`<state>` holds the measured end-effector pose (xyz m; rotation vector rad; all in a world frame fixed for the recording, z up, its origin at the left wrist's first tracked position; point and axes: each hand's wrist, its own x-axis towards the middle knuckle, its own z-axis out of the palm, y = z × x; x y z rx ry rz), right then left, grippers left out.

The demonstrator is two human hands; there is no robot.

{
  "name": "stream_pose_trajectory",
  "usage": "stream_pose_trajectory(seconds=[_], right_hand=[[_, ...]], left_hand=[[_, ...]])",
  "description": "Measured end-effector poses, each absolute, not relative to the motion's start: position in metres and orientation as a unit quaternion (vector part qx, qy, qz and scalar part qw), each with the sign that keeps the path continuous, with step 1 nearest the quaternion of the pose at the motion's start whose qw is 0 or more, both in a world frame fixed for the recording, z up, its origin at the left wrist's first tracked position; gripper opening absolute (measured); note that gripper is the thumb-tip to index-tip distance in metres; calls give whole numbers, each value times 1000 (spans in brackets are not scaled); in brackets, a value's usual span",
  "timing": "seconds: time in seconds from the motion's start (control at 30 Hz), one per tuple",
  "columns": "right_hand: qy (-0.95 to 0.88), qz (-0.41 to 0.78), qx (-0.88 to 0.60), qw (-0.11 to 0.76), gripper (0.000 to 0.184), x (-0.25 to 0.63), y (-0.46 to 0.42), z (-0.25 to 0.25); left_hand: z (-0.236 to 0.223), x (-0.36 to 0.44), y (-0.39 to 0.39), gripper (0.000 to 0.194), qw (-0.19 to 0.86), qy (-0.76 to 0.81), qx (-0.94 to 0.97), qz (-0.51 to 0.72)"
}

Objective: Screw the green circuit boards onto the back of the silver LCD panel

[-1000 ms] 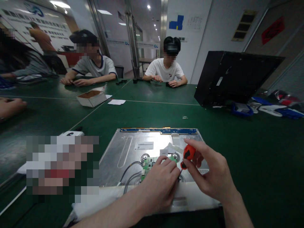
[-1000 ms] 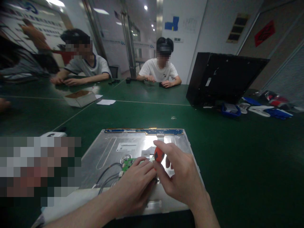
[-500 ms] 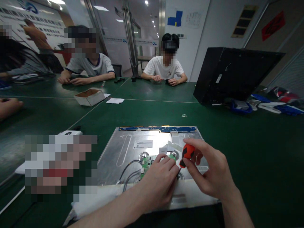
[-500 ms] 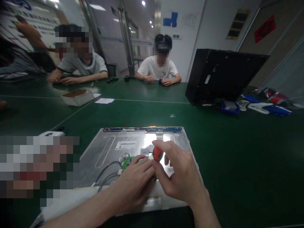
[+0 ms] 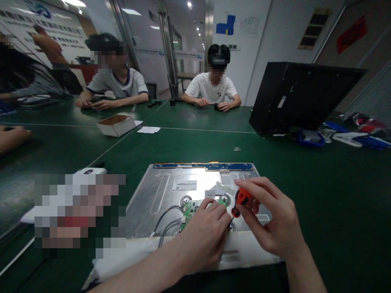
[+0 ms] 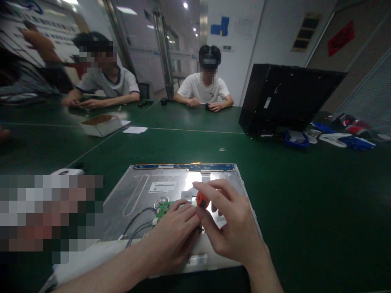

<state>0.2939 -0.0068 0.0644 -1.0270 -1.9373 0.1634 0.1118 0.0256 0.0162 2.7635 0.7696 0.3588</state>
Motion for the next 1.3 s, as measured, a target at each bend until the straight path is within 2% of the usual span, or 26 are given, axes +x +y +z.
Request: stream_pose_trajectory(seconds=[0.1, 0.33, 0.7, 0.9, 1.07, 1.3], right_hand=[[-785, 76, -416, 453, 49, 294, -6, 64], [-788, 31, -405, 462, 34, 293, -3, 62], [-785, 73, -416, 453, 50, 293, -5, 64], [-782, 36, -420, 460, 34, 294, -5, 60], [-750, 65, -446, 484, 37, 293, -6, 54], [-774, 68, -403, 483, 36, 295, -3, 57]], left_hand=[[16, 112, 26, 16, 125, 265, 949, 116], [13, 110, 25, 19, 120, 264, 947, 136], [16, 111, 25, 20, 123, 262, 949, 127], [17, 112, 25, 18, 130, 267, 947, 119], [16, 112, 25, 18, 126, 270, 947, 123], [16, 111, 25, 16, 133, 264, 948, 118]])
